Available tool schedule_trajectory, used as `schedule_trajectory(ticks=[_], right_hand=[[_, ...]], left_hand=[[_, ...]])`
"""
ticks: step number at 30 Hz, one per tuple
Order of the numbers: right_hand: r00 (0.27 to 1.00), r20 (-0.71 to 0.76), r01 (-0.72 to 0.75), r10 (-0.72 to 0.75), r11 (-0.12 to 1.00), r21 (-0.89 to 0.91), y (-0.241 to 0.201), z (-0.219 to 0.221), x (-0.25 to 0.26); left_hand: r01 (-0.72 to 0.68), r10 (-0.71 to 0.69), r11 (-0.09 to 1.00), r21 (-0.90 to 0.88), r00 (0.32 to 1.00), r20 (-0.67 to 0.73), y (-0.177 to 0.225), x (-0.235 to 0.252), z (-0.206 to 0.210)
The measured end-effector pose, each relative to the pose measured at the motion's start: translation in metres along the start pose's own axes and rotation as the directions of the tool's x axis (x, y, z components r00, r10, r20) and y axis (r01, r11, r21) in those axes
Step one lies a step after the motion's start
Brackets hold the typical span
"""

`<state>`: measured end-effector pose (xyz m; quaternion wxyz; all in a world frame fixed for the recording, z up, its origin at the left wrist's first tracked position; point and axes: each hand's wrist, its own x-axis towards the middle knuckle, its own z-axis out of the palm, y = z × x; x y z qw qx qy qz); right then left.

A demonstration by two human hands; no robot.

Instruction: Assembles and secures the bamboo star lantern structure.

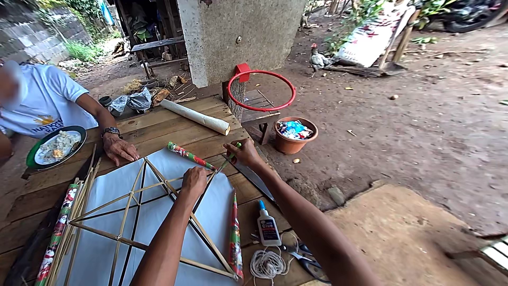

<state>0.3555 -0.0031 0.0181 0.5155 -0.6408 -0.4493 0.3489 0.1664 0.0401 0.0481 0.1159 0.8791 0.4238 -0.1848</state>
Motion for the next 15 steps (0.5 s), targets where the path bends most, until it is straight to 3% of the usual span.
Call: schedule_trajectory(ticks=[8,15], right_hand=[[1.000,-0.027,0.012,-0.013,1.000,-0.028,0.000,-0.005,0.000],[0.992,-0.054,0.116,-0.118,0.993,-0.034,-0.011,-0.008,0.000]], left_hand=[[-0.006,0.006,1.000,-0.014,1.000,-0.004,-0.001,0.001,0.001],[-0.017,0.016,0.998,-0.064,0.999,-0.028,-0.001,-0.001,0.001]])
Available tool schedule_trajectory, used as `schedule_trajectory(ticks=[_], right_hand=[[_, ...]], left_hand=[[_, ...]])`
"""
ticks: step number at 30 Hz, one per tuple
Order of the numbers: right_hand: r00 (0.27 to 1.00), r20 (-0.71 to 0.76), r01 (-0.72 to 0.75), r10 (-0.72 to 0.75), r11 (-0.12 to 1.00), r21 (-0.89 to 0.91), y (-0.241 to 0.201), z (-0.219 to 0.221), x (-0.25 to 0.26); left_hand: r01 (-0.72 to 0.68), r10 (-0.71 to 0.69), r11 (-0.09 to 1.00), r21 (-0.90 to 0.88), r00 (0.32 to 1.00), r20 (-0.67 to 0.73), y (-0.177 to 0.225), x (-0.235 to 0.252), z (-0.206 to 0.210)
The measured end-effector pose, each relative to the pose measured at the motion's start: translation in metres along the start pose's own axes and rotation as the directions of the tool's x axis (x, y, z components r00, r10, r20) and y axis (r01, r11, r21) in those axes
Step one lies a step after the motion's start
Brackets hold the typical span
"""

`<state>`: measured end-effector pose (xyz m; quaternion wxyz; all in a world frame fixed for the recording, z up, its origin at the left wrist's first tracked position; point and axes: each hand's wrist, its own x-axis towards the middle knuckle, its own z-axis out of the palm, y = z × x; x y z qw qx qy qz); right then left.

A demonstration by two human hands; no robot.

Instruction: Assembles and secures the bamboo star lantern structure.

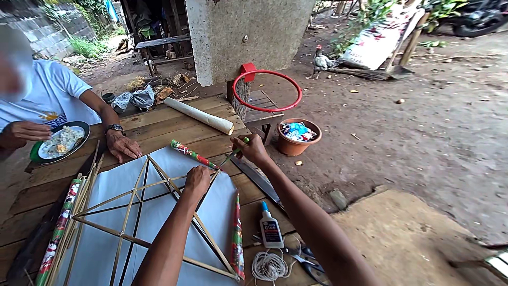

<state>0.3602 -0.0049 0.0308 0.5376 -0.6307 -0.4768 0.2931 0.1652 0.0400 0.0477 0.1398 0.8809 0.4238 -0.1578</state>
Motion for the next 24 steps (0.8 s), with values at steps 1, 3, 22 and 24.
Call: schedule_trajectory(ticks=[1,3,22,24], right_hand=[[1.000,-0.002,0.021,-0.021,1.000,0.002,-0.002,0.001,0.001],[0.998,-0.008,0.056,-0.056,0.998,0.016,-0.006,0.005,0.004],[0.835,0.534,-0.065,0.134,0.987,-0.145,-0.091,0.139,0.047],[0.814,0.564,-0.063,0.141,0.986,-0.155,-0.089,0.147,0.049]], left_hand=[[-0.017,0.016,0.999,-0.034,0.999,-0.036,-0.001,0.002,0.003],[-0.042,0.033,0.995,-0.095,0.995,-0.095,-0.003,0.005,0.007],[-0.202,0.113,0.899,-0.389,0.964,-0.239,-0.014,0.001,0.020],[-0.177,0.092,0.875,-0.450,0.975,-0.203,-0.015,-0.002,0.016]])
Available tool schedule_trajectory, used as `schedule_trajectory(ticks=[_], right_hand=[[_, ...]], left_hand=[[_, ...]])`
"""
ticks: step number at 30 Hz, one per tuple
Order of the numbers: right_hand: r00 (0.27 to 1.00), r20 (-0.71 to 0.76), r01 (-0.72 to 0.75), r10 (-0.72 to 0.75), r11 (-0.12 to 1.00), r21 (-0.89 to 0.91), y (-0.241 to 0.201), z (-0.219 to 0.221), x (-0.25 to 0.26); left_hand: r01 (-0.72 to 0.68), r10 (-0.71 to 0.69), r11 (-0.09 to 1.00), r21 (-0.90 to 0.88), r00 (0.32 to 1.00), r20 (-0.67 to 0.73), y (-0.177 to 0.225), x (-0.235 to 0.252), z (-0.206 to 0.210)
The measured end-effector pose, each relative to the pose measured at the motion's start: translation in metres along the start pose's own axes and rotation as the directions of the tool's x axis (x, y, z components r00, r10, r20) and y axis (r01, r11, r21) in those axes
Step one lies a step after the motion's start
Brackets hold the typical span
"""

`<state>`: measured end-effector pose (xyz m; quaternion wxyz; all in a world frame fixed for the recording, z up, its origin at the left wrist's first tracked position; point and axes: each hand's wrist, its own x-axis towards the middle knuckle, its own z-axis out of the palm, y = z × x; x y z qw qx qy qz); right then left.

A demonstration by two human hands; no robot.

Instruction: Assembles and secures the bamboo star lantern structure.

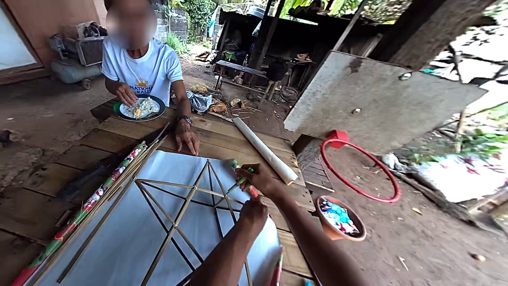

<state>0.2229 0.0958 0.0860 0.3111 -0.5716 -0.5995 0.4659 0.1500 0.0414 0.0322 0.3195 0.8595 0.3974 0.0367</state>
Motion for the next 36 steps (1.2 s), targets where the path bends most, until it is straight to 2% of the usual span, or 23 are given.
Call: schedule_trajectory(ticks=[4,8,14,21,28,34,36], right_hand=[[0.999,0.030,-0.025,0.025,1.000,0.001,0.001,0.008,0.005],[0.998,0.045,-0.045,0.045,0.999,0.009,0.005,0.014,0.007],[0.997,0.060,-0.057,0.057,0.998,0.003,0.008,0.019,0.010],[0.995,0.094,-0.013,0.016,0.999,-0.034,0.010,0.017,0.010],[0.994,0.106,0.027,-0.017,0.995,-0.094,0.017,0.006,0.008],[0.994,0.109,0.026,-0.009,0.987,-0.156,0.019,0.000,0.007],[0.993,0.116,0.023,-0.003,0.985,-0.173,0.018,-0.001,0.006]], left_hand=[[0.010,-0.010,0.998,-0.057,1.000,0.009,0.001,-0.003,-0.004],[0.014,-0.013,0.999,-0.042,0.999,0.030,0.001,-0.003,-0.004],[0.022,-0.023,0.998,-0.066,0.999,-0.022,0.002,-0.006,-0.002],[-0.010,0.010,0.999,-0.048,1.000,-0.009,0.001,-0.006,-0.004],[-0.025,0.024,0.999,-0.025,0.997,-0.068,0.000,-0.003,0.003],[-0.015,0.034,0.983,0.181,0.994,-0.105,0.004,-0.001,0.003],[-0.031,0.083,0.969,0.245,0.975,-0.207,0.000,0.002,0.010]])
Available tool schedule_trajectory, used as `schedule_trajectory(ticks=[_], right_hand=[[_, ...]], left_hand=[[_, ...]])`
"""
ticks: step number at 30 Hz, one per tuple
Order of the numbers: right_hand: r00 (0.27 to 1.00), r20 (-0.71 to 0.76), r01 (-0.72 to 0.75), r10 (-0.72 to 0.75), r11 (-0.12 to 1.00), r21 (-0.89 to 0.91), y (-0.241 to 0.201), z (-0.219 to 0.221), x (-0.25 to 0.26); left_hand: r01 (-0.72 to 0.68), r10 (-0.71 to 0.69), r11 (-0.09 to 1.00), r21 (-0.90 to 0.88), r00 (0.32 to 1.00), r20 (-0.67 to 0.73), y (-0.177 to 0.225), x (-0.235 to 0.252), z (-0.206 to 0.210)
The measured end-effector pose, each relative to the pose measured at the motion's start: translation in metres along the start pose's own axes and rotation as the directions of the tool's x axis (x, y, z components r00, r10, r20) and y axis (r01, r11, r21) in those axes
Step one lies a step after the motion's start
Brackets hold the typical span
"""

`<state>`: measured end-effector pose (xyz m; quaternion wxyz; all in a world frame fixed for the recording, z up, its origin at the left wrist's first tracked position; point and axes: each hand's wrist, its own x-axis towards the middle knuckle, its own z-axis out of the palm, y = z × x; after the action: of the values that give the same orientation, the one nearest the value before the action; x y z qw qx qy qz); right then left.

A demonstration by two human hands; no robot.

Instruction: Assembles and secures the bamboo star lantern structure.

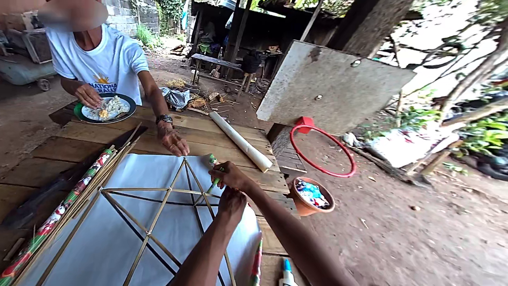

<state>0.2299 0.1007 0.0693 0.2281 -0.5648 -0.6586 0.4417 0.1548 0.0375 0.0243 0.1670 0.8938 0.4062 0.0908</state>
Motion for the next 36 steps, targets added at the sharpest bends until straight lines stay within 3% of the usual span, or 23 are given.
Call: schedule_trajectory(ticks=[2,4,6,10,16,26,36], right_hand=[[1.000,0.011,0.010,-0.010,1.000,-0.013,-0.001,-0.001,0.000],[1.000,0.017,0.013,-0.013,1.000,-0.026,-0.002,-0.002,0.000],[1.000,0.024,0.014,-0.013,0.999,-0.044,-0.002,-0.003,0.000],[0.999,0.041,0.023,-0.020,0.998,-0.065,0.000,-0.008,0.001],[0.997,0.057,0.059,-0.054,0.995,-0.082,0.007,-0.015,-0.001],[0.998,0.040,0.061,-0.058,0.994,-0.086,0.019,-0.027,-0.010],[0.998,0.008,0.058,-0.058,0.996,-0.070,0.031,-0.038,-0.013]], left_hand=[[-0.021,0.025,0.999,0.032,0.995,-0.098,-0.002,0.000,0.007],[-0.024,0.029,0.998,0.056,0.994,-0.107,-0.001,-0.001,0.007],[-0.009,0.015,0.997,0.076,0.997,-0.077,0.002,-0.003,0.003],[0.022,-0.037,0.991,0.134,0.993,0.110,0.009,-0.004,-0.012],[0.032,-0.084,0.974,0.224,0.970,0.228,0.011,0.003,-0.019],[0.085,-0.180,0.938,0.336,0.948,0.263,0.017,0.009,-0.020],[0.074,-0.181,0.930,0.360,0.945,0.274,0.017,0.012,-0.020]])
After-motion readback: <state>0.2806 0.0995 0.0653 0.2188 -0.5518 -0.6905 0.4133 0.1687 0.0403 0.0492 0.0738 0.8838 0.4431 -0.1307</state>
